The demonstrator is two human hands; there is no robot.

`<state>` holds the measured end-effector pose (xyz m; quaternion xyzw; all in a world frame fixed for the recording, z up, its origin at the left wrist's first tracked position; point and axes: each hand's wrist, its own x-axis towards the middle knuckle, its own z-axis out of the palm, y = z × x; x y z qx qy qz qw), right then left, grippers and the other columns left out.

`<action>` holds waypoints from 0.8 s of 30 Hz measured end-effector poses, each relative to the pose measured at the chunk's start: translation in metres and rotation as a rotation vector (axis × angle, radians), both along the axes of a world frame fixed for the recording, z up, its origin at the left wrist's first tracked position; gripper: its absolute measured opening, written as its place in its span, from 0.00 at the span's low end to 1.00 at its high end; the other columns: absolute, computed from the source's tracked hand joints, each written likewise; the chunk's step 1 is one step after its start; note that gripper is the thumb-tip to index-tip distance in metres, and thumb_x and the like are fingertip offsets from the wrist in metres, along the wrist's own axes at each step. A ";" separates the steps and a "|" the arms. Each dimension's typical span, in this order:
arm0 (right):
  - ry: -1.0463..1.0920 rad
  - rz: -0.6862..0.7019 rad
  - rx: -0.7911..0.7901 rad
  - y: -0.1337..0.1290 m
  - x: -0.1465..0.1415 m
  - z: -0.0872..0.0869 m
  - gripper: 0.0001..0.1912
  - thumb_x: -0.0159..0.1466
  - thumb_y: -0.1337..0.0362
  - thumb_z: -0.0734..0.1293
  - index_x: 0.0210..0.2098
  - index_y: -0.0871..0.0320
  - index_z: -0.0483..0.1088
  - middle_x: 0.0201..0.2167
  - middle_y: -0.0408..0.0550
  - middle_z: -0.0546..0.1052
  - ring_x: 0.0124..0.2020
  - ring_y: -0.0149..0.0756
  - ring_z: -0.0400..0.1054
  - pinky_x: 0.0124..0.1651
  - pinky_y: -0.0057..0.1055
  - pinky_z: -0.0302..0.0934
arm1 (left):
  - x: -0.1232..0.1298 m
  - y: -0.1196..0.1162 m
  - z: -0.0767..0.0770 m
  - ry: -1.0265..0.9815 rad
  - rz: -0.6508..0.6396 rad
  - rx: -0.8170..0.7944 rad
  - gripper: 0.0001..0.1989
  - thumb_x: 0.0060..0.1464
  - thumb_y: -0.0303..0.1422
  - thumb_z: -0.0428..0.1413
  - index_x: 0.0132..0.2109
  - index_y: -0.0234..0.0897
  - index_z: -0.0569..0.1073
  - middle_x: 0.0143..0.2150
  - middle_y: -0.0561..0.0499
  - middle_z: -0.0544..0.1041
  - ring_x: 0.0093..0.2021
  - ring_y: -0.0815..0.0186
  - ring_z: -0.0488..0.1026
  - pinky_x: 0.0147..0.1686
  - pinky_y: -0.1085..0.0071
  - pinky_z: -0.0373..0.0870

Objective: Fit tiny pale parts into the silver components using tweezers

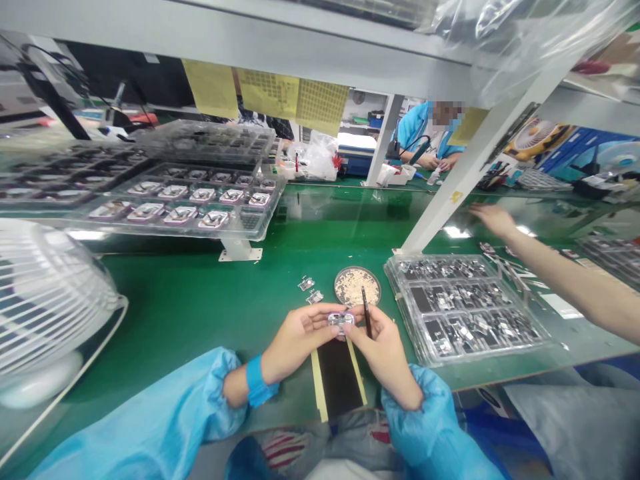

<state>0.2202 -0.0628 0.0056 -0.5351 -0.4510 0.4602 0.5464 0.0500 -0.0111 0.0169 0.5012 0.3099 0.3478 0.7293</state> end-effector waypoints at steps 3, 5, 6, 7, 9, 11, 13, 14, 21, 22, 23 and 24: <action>0.027 0.012 -0.015 0.001 0.000 0.000 0.20 0.56 0.52 0.76 0.40 0.58 0.73 0.33 0.46 0.76 0.28 0.35 0.72 0.36 0.32 0.69 | -0.002 0.003 -0.001 0.023 0.005 0.016 0.17 0.58 0.36 0.63 0.51 0.33 0.79 0.42 0.44 0.83 0.37 0.63 0.79 0.32 0.74 0.71; 0.023 0.003 -0.017 0.000 0.000 0.001 0.19 0.56 0.52 0.76 0.39 0.59 0.73 0.32 0.46 0.77 0.27 0.34 0.71 0.35 0.32 0.69 | -0.002 0.004 -0.002 0.022 0.003 0.020 0.16 0.60 0.36 0.60 0.52 0.33 0.79 0.40 0.45 0.83 0.35 0.65 0.78 0.30 0.75 0.68; 0.015 -0.002 -0.015 0.000 0.000 0.001 0.19 0.56 0.53 0.77 0.39 0.59 0.74 0.32 0.46 0.77 0.27 0.35 0.71 0.35 0.32 0.68 | -0.002 0.005 -0.002 0.021 0.000 0.020 0.16 0.61 0.36 0.59 0.52 0.33 0.79 0.39 0.45 0.83 0.35 0.65 0.78 0.31 0.75 0.68; 0.007 -0.008 -0.012 0.000 0.000 0.001 0.19 0.55 0.53 0.77 0.39 0.59 0.74 0.31 0.46 0.77 0.28 0.35 0.71 0.35 0.31 0.68 | -0.002 0.005 -0.002 0.021 0.000 0.019 0.16 0.61 0.36 0.59 0.53 0.33 0.78 0.37 0.45 0.83 0.34 0.66 0.77 0.31 0.75 0.68; -0.009 -0.020 0.001 0.000 0.000 0.001 0.17 0.56 0.55 0.76 0.38 0.59 0.75 0.31 0.46 0.77 0.30 0.36 0.72 0.35 0.31 0.67 | -0.003 0.005 -0.002 0.027 0.002 0.019 0.16 0.62 0.36 0.59 0.53 0.32 0.78 0.37 0.45 0.83 0.34 0.66 0.77 0.30 0.76 0.68; -0.027 -0.036 0.018 0.001 -0.001 -0.001 0.16 0.56 0.56 0.76 0.39 0.59 0.75 0.32 0.47 0.78 0.33 0.37 0.72 0.37 0.31 0.67 | -0.002 0.003 -0.002 0.020 -0.003 0.010 0.18 0.58 0.36 0.62 0.53 0.31 0.77 0.40 0.44 0.83 0.37 0.64 0.79 0.33 0.75 0.71; -0.043 -0.048 0.023 0.001 -0.001 -0.003 0.17 0.56 0.56 0.77 0.39 0.59 0.75 0.33 0.48 0.78 0.36 0.39 0.72 0.40 0.32 0.68 | -0.002 0.002 -0.002 -0.005 -0.013 -0.006 0.22 0.52 0.34 0.67 0.53 0.31 0.76 0.45 0.43 0.83 0.42 0.61 0.79 0.41 0.70 0.74; -0.053 -0.049 0.023 0.001 -0.001 -0.004 0.17 0.56 0.56 0.77 0.40 0.59 0.75 0.34 0.49 0.79 0.37 0.40 0.72 0.41 0.33 0.68 | -0.002 0.001 -0.002 -0.014 -0.014 -0.011 0.24 0.50 0.33 0.69 0.53 0.30 0.76 0.47 0.42 0.82 0.43 0.59 0.80 0.45 0.67 0.75; -0.107 -0.166 0.148 -0.007 0.014 0.002 0.16 0.70 0.53 0.64 0.33 0.58 0.73 0.30 0.46 0.73 0.28 0.33 0.67 0.32 0.30 0.62 | -0.001 0.005 -0.001 -0.006 0.017 -0.020 0.25 0.50 0.35 0.69 0.53 0.28 0.76 0.40 0.42 0.84 0.34 0.64 0.80 0.39 0.70 0.75; -0.122 -0.188 0.217 -0.010 0.018 0.006 0.19 0.72 0.54 0.61 0.31 0.58 0.73 0.30 0.46 0.72 0.29 0.33 0.66 0.32 0.30 0.62 | -0.001 0.006 -0.001 0.008 0.010 -0.020 0.24 0.52 0.36 0.68 0.53 0.28 0.76 0.38 0.43 0.84 0.33 0.65 0.79 0.35 0.73 0.73; -0.146 -0.200 0.293 -0.013 0.021 0.010 0.21 0.73 0.55 0.59 0.30 0.58 0.73 0.30 0.46 0.72 0.30 0.34 0.66 0.33 0.30 0.61 | -0.001 0.006 -0.001 0.025 0.002 -0.019 0.24 0.53 0.37 0.67 0.54 0.29 0.76 0.36 0.44 0.83 0.32 0.66 0.79 0.31 0.75 0.70; -0.175 -0.200 0.359 -0.015 0.023 0.014 0.21 0.74 0.56 0.58 0.30 0.58 0.74 0.31 0.46 0.72 0.31 0.34 0.67 0.34 0.30 0.61 | -0.002 0.007 -0.001 0.041 -0.007 -0.020 0.23 0.55 0.37 0.66 0.54 0.29 0.76 0.34 0.45 0.83 0.31 0.66 0.78 0.28 0.77 0.67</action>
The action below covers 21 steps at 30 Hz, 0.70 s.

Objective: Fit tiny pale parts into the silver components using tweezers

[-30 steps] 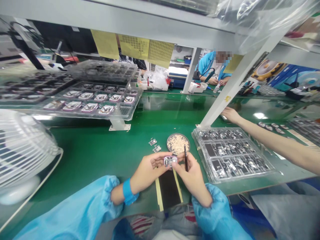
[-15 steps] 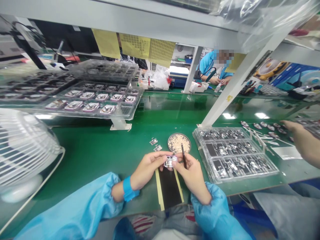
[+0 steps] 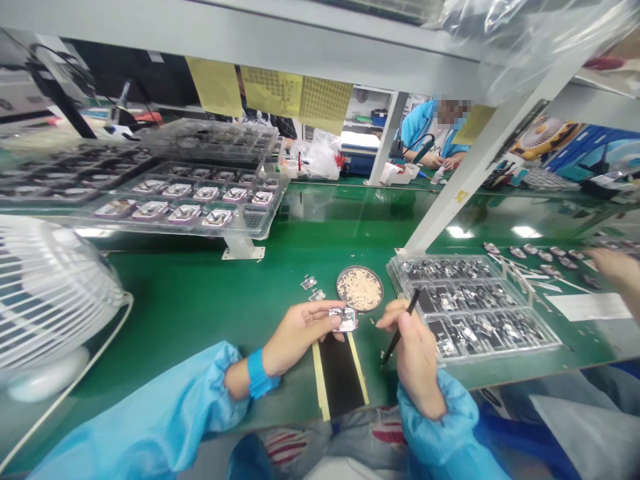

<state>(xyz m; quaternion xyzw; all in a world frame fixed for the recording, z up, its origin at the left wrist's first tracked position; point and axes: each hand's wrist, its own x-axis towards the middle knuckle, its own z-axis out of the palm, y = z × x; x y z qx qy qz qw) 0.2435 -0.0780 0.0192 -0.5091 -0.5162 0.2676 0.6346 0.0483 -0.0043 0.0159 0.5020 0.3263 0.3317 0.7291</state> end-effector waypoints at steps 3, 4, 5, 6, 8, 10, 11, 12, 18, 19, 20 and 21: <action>-0.059 0.066 0.074 -0.004 0.002 0.007 0.12 0.71 0.60 0.64 0.35 0.56 0.76 0.30 0.45 0.74 0.32 0.34 0.69 0.34 0.30 0.62 | -0.001 0.000 -0.002 0.001 -0.025 -0.018 0.21 0.57 0.37 0.64 0.55 0.31 0.76 0.34 0.45 0.83 0.31 0.67 0.77 0.26 0.78 0.61; -0.064 0.099 0.074 -0.004 0.001 0.008 0.07 0.69 0.62 0.67 0.36 0.55 0.77 0.31 0.45 0.76 0.32 0.35 0.70 0.35 0.30 0.64 | -0.001 0.000 -0.002 -0.007 -0.031 -0.027 0.21 0.57 0.37 0.64 0.55 0.32 0.76 0.35 0.44 0.83 0.32 0.67 0.77 0.27 0.78 0.61; -0.071 0.122 0.073 -0.003 0.000 0.008 0.03 0.67 0.63 0.70 0.37 0.54 0.78 0.33 0.45 0.78 0.34 0.36 0.72 0.36 0.31 0.66 | -0.002 -0.001 -0.003 -0.013 -0.036 -0.035 0.21 0.57 0.37 0.64 0.55 0.32 0.76 0.37 0.44 0.83 0.32 0.67 0.78 0.27 0.77 0.61; -0.082 0.128 0.076 -0.003 -0.001 0.008 0.01 0.64 0.65 0.72 0.37 0.53 0.79 0.34 0.46 0.79 0.35 0.37 0.74 0.38 0.32 0.67 | -0.002 -0.001 -0.003 -0.017 -0.038 -0.040 0.21 0.57 0.37 0.64 0.55 0.33 0.76 0.38 0.44 0.82 0.32 0.67 0.78 0.28 0.77 0.62; -0.114 0.113 0.076 -0.001 -0.003 0.007 0.03 0.62 0.67 0.75 0.36 0.53 0.79 0.34 0.45 0.81 0.36 0.38 0.75 0.41 0.33 0.69 | -0.002 -0.001 -0.003 -0.017 -0.040 -0.050 0.21 0.57 0.37 0.64 0.55 0.32 0.77 0.39 0.44 0.82 0.32 0.67 0.78 0.28 0.77 0.62; -0.151 0.079 0.077 -0.001 -0.002 0.005 0.04 0.61 0.67 0.75 0.36 0.52 0.80 0.33 0.45 0.81 0.36 0.38 0.76 0.40 0.33 0.69 | -0.002 -0.001 -0.003 -0.014 -0.040 -0.053 0.21 0.57 0.37 0.64 0.55 0.32 0.77 0.39 0.43 0.82 0.33 0.66 0.78 0.28 0.76 0.61; -0.171 0.063 0.079 -0.001 -0.002 0.005 0.04 0.61 0.67 0.75 0.36 0.52 0.80 0.33 0.45 0.81 0.35 0.37 0.76 0.40 0.32 0.69 | -0.002 0.000 -0.003 -0.012 -0.039 -0.051 0.21 0.57 0.38 0.64 0.55 0.32 0.77 0.39 0.43 0.82 0.33 0.66 0.78 0.28 0.76 0.61; -0.190 0.050 0.079 -0.001 -0.001 0.004 0.04 0.61 0.67 0.75 0.36 0.52 0.80 0.33 0.44 0.81 0.35 0.37 0.76 0.40 0.32 0.69 | -0.002 0.000 -0.003 -0.011 -0.037 -0.048 0.21 0.57 0.37 0.64 0.55 0.32 0.76 0.39 0.43 0.82 0.33 0.66 0.78 0.28 0.76 0.61; -0.242 0.043 0.049 0.000 -0.001 0.004 0.03 0.61 0.67 0.75 0.35 0.52 0.80 0.32 0.43 0.82 0.34 0.36 0.77 0.40 0.31 0.70 | -0.001 0.000 -0.003 -0.007 -0.032 -0.038 0.21 0.57 0.37 0.64 0.55 0.32 0.77 0.39 0.43 0.82 0.32 0.67 0.78 0.27 0.77 0.61; -0.243 0.048 0.046 0.000 -0.002 0.004 0.03 0.61 0.67 0.75 0.35 0.52 0.80 0.32 0.43 0.82 0.34 0.36 0.77 0.40 0.30 0.70 | -0.001 0.000 -0.003 -0.005 -0.034 -0.037 0.21 0.57 0.37 0.64 0.55 0.32 0.77 0.39 0.43 0.82 0.32 0.67 0.78 0.27 0.77 0.61; -0.246 0.052 0.043 0.000 -0.003 0.004 0.03 0.61 0.67 0.75 0.35 0.52 0.80 0.32 0.43 0.82 0.34 0.36 0.77 0.40 0.30 0.69 | -0.001 0.000 -0.003 -0.002 -0.037 -0.036 0.21 0.57 0.37 0.64 0.55 0.32 0.77 0.39 0.43 0.82 0.32 0.67 0.78 0.27 0.77 0.61; -0.248 0.053 0.043 0.001 -0.003 0.003 0.03 0.61 0.67 0.75 0.34 0.52 0.80 0.32 0.43 0.82 0.34 0.36 0.77 0.40 0.30 0.69 | -0.001 0.000 -0.004 0.000 -0.039 -0.034 0.21 0.57 0.37 0.64 0.55 0.32 0.77 0.39 0.43 0.82 0.32 0.67 0.78 0.27 0.77 0.61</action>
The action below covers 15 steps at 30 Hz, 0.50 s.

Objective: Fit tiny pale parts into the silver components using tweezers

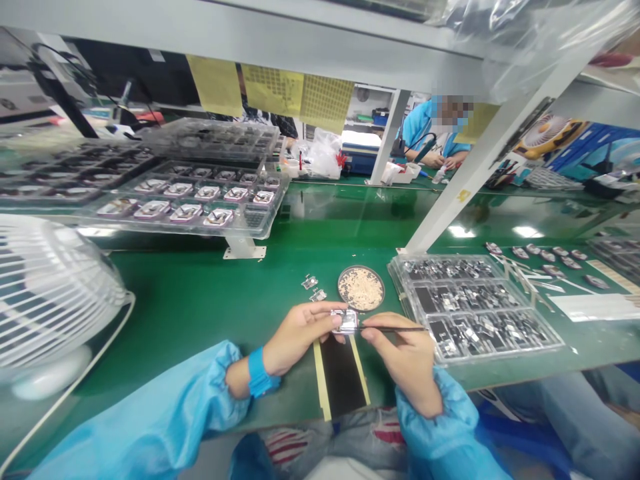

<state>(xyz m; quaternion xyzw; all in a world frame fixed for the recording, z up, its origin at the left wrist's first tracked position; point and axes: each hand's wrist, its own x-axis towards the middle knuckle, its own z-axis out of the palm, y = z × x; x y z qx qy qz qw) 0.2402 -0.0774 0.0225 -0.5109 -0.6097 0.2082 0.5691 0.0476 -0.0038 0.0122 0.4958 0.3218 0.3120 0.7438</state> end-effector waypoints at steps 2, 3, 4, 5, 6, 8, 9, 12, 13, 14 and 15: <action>-0.004 0.002 -0.002 0.001 -0.001 -0.001 0.03 0.61 0.67 0.75 0.34 0.52 0.80 0.32 0.43 0.82 0.34 0.36 0.77 0.40 0.31 0.69 | 0.000 0.000 0.000 0.004 0.002 0.004 0.21 0.57 0.37 0.64 0.55 0.32 0.77 0.39 0.43 0.82 0.32 0.67 0.78 0.27 0.77 0.61; -0.003 0.004 -0.004 0.002 -0.001 -0.002 0.03 0.62 0.67 0.74 0.34 0.53 0.80 0.32 0.43 0.82 0.34 0.36 0.77 0.41 0.31 0.69 | 0.000 0.000 0.000 0.006 0.003 0.004 0.21 0.57 0.37 0.64 0.54 0.32 0.77 0.39 0.43 0.83 0.32 0.67 0.78 0.27 0.77 0.61; 0.001 0.004 -0.005 0.003 -0.001 -0.002 0.02 0.62 0.67 0.74 0.34 0.53 0.80 0.32 0.44 0.82 0.34 0.36 0.76 0.41 0.32 0.69 | 0.000 -0.001 0.000 0.005 0.004 0.002 0.21 0.57 0.37 0.64 0.54 0.32 0.77 0.39 0.43 0.83 0.32 0.67 0.78 0.27 0.77 0.61; 0.006 0.004 -0.005 0.003 -0.002 -0.002 0.03 0.63 0.68 0.73 0.33 0.53 0.79 0.31 0.44 0.81 0.33 0.37 0.76 0.40 0.32 0.69 | -0.001 -0.001 0.000 0.003 0.006 0.000 0.21 0.56 0.37 0.64 0.54 0.31 0.77 0.39 0.43 0.83 0.32 0.67 0.78 0.27 0.77 0.61; 0.009 0.001 0.000 0.004 -0.002 -0.002 0.03 0.63 0.68 0.73 0.33 0.54 0.79 0.30 0.44 0.81 0.33 0.37 0.76 0.40 0.32 0.69 | -0.001 -0.001 0.000 0.000 0.009 -0.004 0.21 0.56 0.37 0.65 0.54 0.31 0.77 0.38 0.43 0.83 0.32 0.66 0.78 0.27 0.77 0.61; 0.002 -0.009 0.020 0.003 -0.005 0.000 0.05 0.64 0.69 0.72 0.31 0.55 0.78 0.29 0.44 0.80 0.31 0.36 0.75 0.38 0.33 0.69 | -0.001 -0.002 0.001 -0.006 0.014 -0.011 0.21 0.55 0.36 0.66 0.53 0.30 0.77 0.39 0.42 0.83 0.32 0.66 0.79 0.28 0.77 0.63; -0.004 -0.011 0.039 0.003 -0.007 0.001 0.05 0.64 0.70 0.72 0.31 0.56 0.77 0.28 0.44 0.80 0.31 0.36 0.75 0.37 0.32 0.69 | 0.000 -0.002 0.002 -0.007 0.019 -0.014 0.21 0.55 0.36 0.66 0.53 0.30 0.77 0.40 0.42 0.83 0.33 0.66 0.79 0.28 0.77 0.63; -0.068 0.063 0.128 -0.004 -0.015 0.005 0.06 0.63 0.74 0.71 0.33 0.56 0.76 0.29 0.45 0.80 0.30 0.35 0.75 0.36 0.32 0.68 | 0.001 -0.003 0.003 0.018 0.041 -0.009 0.22 0.54 0.36 0.66 0.54 0.31 0.77 0.40 0.42 0.84 0.33 0.66 0.78 0.28 0.77 0.64; -0.114 0.101 0.162 -0.007 -0.017 0.007 0.07 0.62 0.75 0.72 0.35 0.57 0.76 0.30 0.45 0.81 0.31 0.35 0.75 0.36 0.32 0.68 | 0.001 -0.003 0.003 0.029 0.048 -0.006 0.22 0.54 0.36 0.66 0.54 0.31 0.77 0.39 0.43 0.84 0.32 0.66 0.78 0.28 0.77 0.63; -0.167 0.131 0.196 -0.010 -0.019 0.007 0.08 0.62 0.76 0.72 0.37 0.57 0.76 0.31 0.46 0.81 0.31 0.35 0.74 0.36 0.32 0.68 | 0.001 -0.002 0.004 0.039 0.052 -0.003 0.22 0.54 0.36 0.66 0.54 0.31 0.77 0.37 0.44 0.84 0.33 0.66 0.78 0.27 0.77 0.63; -0.218 0.153 0.224 -0.013 -0.021 0.007 0.10 0.61 0.77 0.72 0.38 0.57 0.75 0.32 0.47 0.81 0.31 0.35 0.74 0.36 0.33 0.68 | 0.001 -0.002 0.004 0.045 0.054 -0.002 0.23 0.54 0.36 0.66 0.55 0.31 0.77 0.36 0.44 0.84 0.33 0.66 0.78 0.27 0.77 0.63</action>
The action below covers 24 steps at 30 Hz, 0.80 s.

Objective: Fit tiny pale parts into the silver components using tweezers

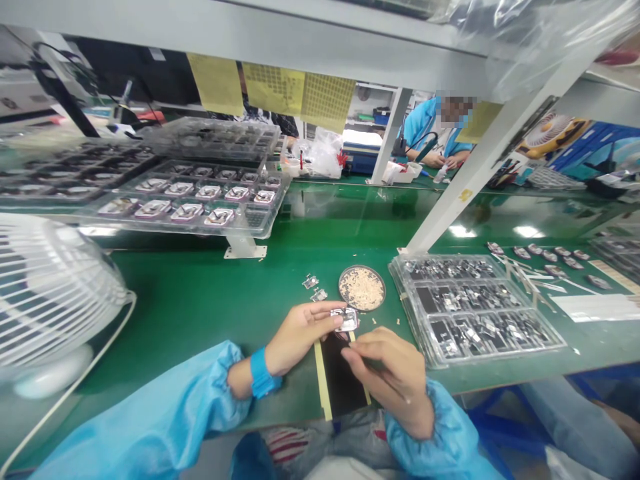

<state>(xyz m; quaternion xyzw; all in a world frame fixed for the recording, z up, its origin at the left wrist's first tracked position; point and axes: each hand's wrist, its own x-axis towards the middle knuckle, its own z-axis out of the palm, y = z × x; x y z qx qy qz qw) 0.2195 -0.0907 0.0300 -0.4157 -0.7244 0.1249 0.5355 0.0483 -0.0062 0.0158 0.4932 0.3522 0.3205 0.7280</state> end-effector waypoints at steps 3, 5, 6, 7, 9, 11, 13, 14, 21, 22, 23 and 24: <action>-0.049 0.026 0.044 -0.010 -0.001 -0.001 0.11 0.60 0.77 0.72 0.39 0.58 0.74 0.31 0.47 0.80 0.29 0.35 0.72 0.33 0.32 0.65 | 0.000 0.001 -0.001 0.006 0.016 0.003 0.23 0.55 0.35 0.66 0.56 0.31 0.76 0.37 0.44 0.84 0.35 0.65 0.79 0.28 0.78 0.64; 0.024 0.070 0.008 -0.013 0.002 -0.003 0.06 0.64 0.74 0.69 0.37 0.57 0.73 0.29 0.47 0.79 0.28 0.34 0.71 0.33 0.33 0.64 | 0.000 0.002 -0.001 0.006 0.031 0.011 0.23 0.55 0.35 0.66 0.56 0.31 0.75 0.38 0.44 0.84 0.35 0.65 0.80 0.28 0.78 0.65; 0.091 0.081 -0.030 -0.013 0.004 -0.004 0.06 0.67 0.72 0.66 0.35 0.57 0.72 0.29 0.47 0.78 0.29 0.34 0.71 0.33 0.33 0.64 | 0.000 0.002 -0.001 -0.002 0.035 0.011 0.23 0.55 0.35 0.66 0.56 0.31 0.75 0.39 0.44 0.84 0.35 0.65 0.80 0.29 0.78 0.67; 0.169 0.072 -0.076 -0.012 0.007 -0.005 0.10 0.70 0.70 0.62 0.33 0.57 0.70 0.29 0.47 0.77 0.29 0.34 0.70 0.34 0.33 0.65 | 0.000 0.002 -0.002 -0.015 0.036 0.008 0.24 0.54 0.34 0.66 0.56 0.30 0.75 0.40 0.43 0.84 0.35 0.65 0.80 0.31 0.77 0.69; 0.300 -0.014 -0.181 -0.006 0.012 -0.008 0.17 0.73 0.66 0.56 0.29 0.56 0.67 0.30 0.47 0.75 0.32 0.35 0.70 0.36 0.33 0.65 | 0.001 0.001 -0.002 -0.052 0.030 -0.001 0.25 0.52 0.34 0.68 0.55 0.29 0.75 0.42 0.42 0.84 0.35 0.65 0.80 0.37 0.73 0.73; 0.331 -0.142 -0.291 0.004 0.015 -0.011 0.14 0.72 0.62 0.59 0.31 0.57 0.68 0.31 0.47 0.74 0.31 0.34 0.69 0.34 0.30 0.63 | 0.001 -0.002 -0.003 -0.077 0.029 0.008 0.26 0.50 0.33 0.69 0.54 0.29 0.75 0.43 0.42 0.83 0.36 0.64 0.80 0.43 0.68 0.76; 0.291 -0.194 -0.422 0.014 0.015 -0.012 0.06 0.66 0.61 0.68 0.38 0.57 0.72 0.32 0.45 0.74 0.25 0.31 0.64 0.27 0.27 0.59 | 0.001 -0.005 -0.004 -0.080 0.030 0.043 0.25 0.49 0.32 0.69 0.53 0.29 0.76 0.43 0.43 0.83 0.38 0.63 0.81 0.45 0.66 0.76; 0.279 -0.187 -0.485 0.018 0.014 -0.012 0.09 0.63 0.61 0.71 0.41 0.58 0.74 0.32 0.44 0.74 0.22 0.28 0.60 0.23 0.25 0.55 | 0.001 -0.006 -0.004 -0.077 0.032 0.064 0.25 0.49 0.32 0.70 0.53 0.30 0.76 0.43 0.43 0.83 0.39 0.62 0.81 0.46 0.66 0.77; 0.386 -0.111 -0.594 0.028 0.001 -0.022 0.11 0.59 0.62 0.72 0.40 0.60 0.75 0.29 0.43 0.74 0.19 0.25 0.52 0.21 0.24 0.49 | 0.003 -0.009 -0.006 -0.104 0.075 0.134 0.18 0.50 0.31 0.69 0.48 0.32 0.78 0.46 0.43 0.82 0.46 0.58 0.79 0.47 0.65 0.77; 0.394 -0.102 -0.595 0.029 0.000 -0.024 0.11 0.59 0.62 0.72 0.41 0.60 0.75 0.29 0.43 0.75 0.19 0.26 0.54 0.22 0.24 0.52 | 0.003 -0.009 -0.006 -0.115 0.075 0.146 0.17 0.51 0.31 0.68 0.47 0.33 0.79 0.47 0.43 0.81 0.47 0.57 0.79 0.48 0.65 0.77; 0.397 -0.092 -0.598 0.030 -0.001 -0.026 0.11 0.59 0.61 0.73 0.40 0.60 0.76 0.29 0.43 0.75 0.21 0.27 0.57 0.24 0.25 0.54 | 0.003 -0.009 -0.007 -0.124 0.075 0.164 0.15 0.51 0.31 0.67 0.47 0.33 0.79 0.48 0.43 0.81 0.48 0.57 0.78 0.49 0.64 0.76; 0.395 -0.083 -0.602 0.031 -0.002 -0.027 0.11 0.59 0.60 0.73 0.39 0.59 0.76 0.28 0.43 0.74 0.22 0.29 0.60 0.26 0.25 0.57 | 0.003 -0.009 -0.007 -0.126 0.076 0.187 0.14 0.52 0.32 0.67 0.46 0.33 0.79 0.49 0.42 0.80 0.49 0.56 0.78 0.50 0.63 0.75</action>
